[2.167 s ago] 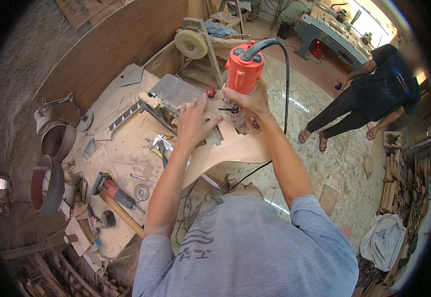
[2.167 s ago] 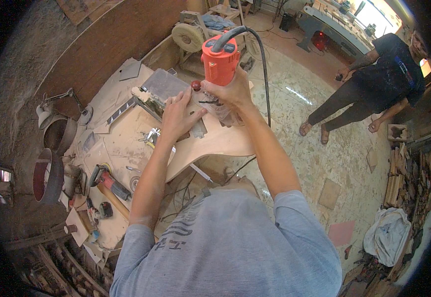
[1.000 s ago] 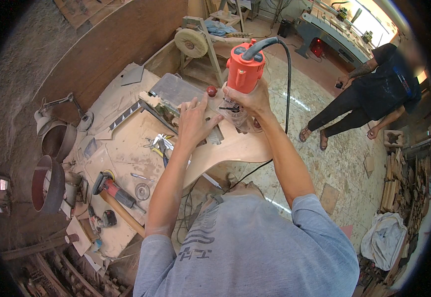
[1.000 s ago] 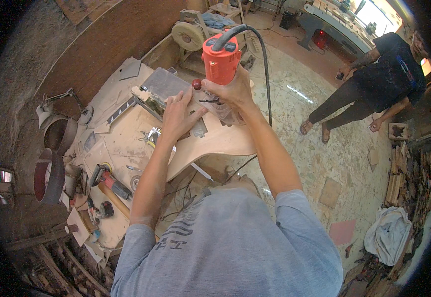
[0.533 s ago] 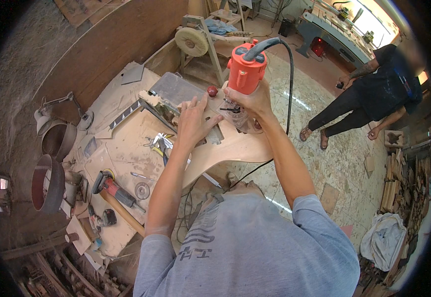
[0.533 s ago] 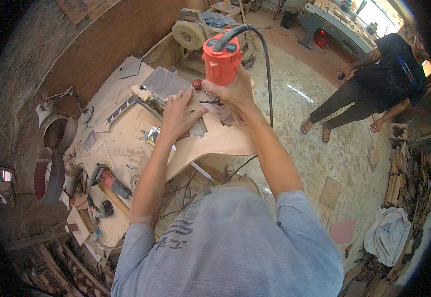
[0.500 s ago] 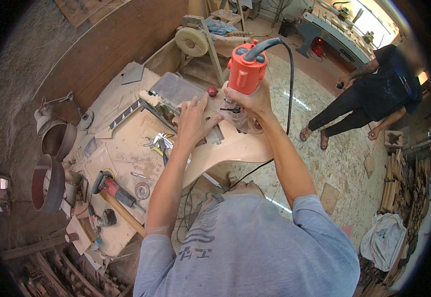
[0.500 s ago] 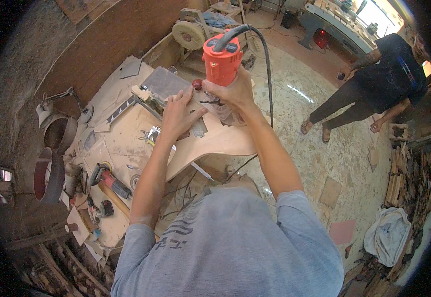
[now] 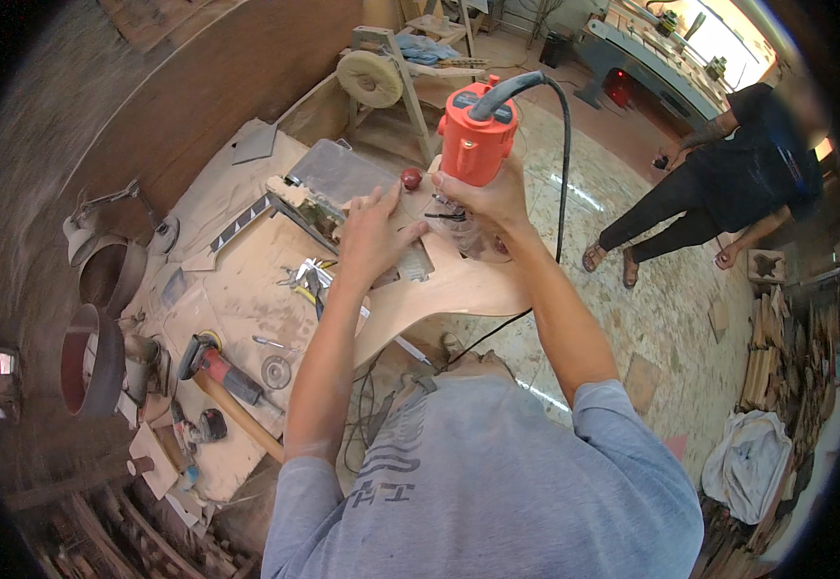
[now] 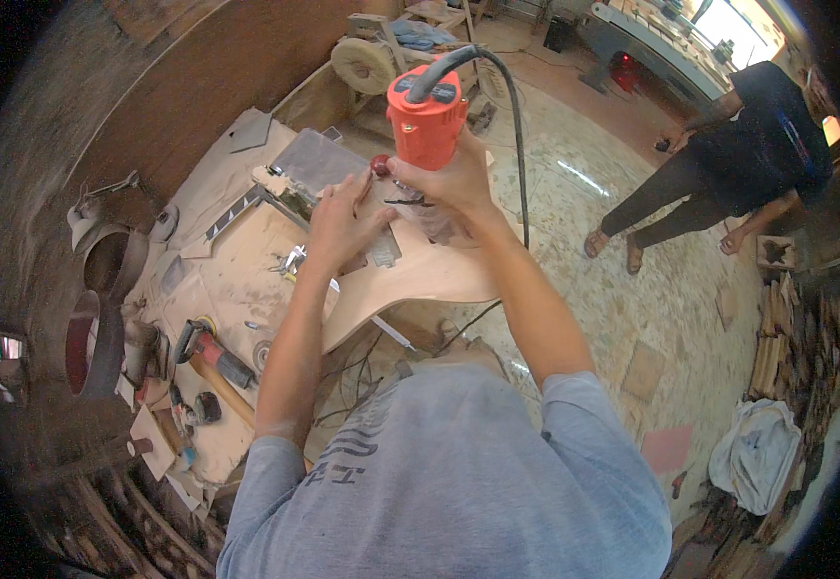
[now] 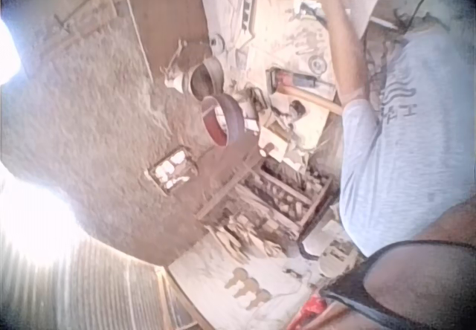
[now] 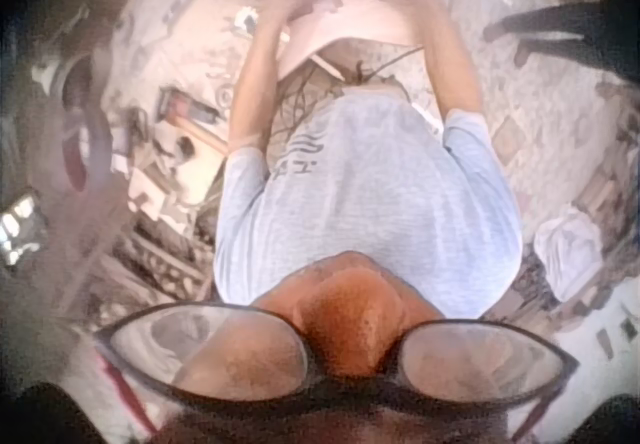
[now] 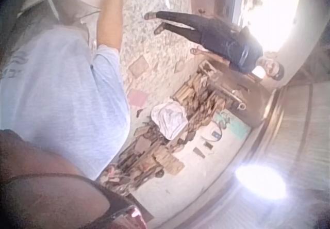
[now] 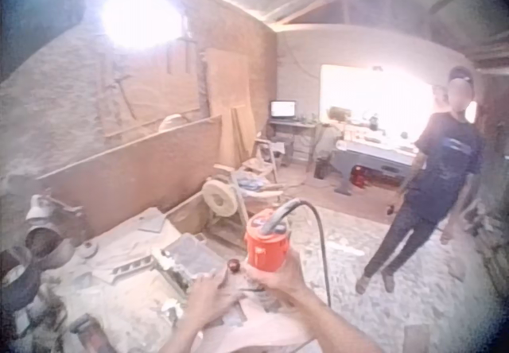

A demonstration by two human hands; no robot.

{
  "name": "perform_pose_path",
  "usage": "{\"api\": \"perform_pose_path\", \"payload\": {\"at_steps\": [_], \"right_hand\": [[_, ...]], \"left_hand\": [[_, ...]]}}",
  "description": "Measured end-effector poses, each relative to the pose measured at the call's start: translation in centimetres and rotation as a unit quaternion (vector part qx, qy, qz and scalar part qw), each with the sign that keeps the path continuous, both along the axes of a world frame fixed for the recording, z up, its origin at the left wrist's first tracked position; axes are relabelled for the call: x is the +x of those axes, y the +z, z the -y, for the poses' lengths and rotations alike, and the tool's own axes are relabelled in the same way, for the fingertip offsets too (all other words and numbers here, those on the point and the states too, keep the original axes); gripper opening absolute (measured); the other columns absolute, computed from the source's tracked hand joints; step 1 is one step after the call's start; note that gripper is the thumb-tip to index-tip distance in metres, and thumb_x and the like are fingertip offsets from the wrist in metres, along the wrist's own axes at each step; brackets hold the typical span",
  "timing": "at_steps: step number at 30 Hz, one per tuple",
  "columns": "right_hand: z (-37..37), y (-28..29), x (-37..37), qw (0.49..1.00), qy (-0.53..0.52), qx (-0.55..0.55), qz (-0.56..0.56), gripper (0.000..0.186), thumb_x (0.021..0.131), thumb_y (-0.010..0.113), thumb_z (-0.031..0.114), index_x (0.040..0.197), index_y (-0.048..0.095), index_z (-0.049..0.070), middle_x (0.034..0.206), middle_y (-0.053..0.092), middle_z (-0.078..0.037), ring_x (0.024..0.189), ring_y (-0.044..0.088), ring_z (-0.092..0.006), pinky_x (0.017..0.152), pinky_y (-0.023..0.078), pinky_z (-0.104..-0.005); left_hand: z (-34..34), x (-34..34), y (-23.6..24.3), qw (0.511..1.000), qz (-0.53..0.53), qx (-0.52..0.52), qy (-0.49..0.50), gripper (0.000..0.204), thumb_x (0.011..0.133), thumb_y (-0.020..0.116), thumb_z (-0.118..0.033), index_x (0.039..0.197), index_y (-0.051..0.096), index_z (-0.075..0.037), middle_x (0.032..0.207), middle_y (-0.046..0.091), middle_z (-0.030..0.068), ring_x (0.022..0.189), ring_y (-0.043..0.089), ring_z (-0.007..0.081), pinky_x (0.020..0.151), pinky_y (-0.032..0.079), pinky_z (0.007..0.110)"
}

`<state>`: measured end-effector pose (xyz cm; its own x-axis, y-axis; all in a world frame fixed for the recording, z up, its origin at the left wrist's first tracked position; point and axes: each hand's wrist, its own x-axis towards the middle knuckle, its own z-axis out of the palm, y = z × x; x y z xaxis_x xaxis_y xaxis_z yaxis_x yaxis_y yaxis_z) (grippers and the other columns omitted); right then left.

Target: The person uses a handheld router to carve out pickup and control cavities on a wooden guitar body, then picks up and handles small black electrical components.

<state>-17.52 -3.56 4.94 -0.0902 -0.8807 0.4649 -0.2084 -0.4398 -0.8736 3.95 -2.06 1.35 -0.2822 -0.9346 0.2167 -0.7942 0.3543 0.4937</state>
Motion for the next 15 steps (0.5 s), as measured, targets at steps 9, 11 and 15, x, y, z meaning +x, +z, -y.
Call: {"api": "perform_pose_path", "payload": {"at_steps": [9, 11, 15], "right_hand": [[-0.6, 0.9, 0.3, 1.000, 0.013, 0.021, 0.011, 0.069, 0.069, 0.097, 0.031, 0.128, 0.069, 0.007, 0.117, 0.077, -0.008, 0.105, 0.073, -0.0193, 0.093, 0.057, -0.0380], [-0.5, 0.7, 0.0, 1.000, 0.003, 0.009, -0.002, 0.069, 0.069, 0.096, 0.031, 0.127, 0.070, 0.007, 0.116, 0.077, -0.008, 0.105, 0.073, -0.0192, 0.093, 0.057, -0.0380], [-0.7, 0.8, 0.0, 0.999, -0.025, -0.017, -0.033, 0.066, 0.069, 0.096, 0.033, 0.125, 0.072, 0.008, 0.112, 0.078, -0.007, 0.102, 0.074, -0.0191, 0.092, 0.057, -0.0382]], "left_hand": [[0.5, 0.5, -0.6, 1.000, -0.018, -0.015, -0.005, 0.085, 0.085, 0.085, -0.043, 0.156, 0.055, -0.007, 0.147, 0.062, 0.0273, 0.124, 0.063, 0.0452, 0.110, 0.049, 0.050], [0.3, 0.4, -0.2, 1.000, -0.024, -0.005, -0.005, 0.085, 0.084, 0.085, -0.043, 0.156, 0.055, -0.008, 0.147, 0.062, 0.0274, 0.125, 0.063, 0.0460, 0.110, 0.049, 0.050], [0.5, 0.5, -0.6, 1.000, -0.016, -0.011, -0.014, 0.085, 0.084, 0.085, -0.046, 0.155, 0.057, -0.008, 0.148, 0.062, 0.0280, 0.131, 0.060, 0.0476, 0.112, 0.048, 0.051]]}}
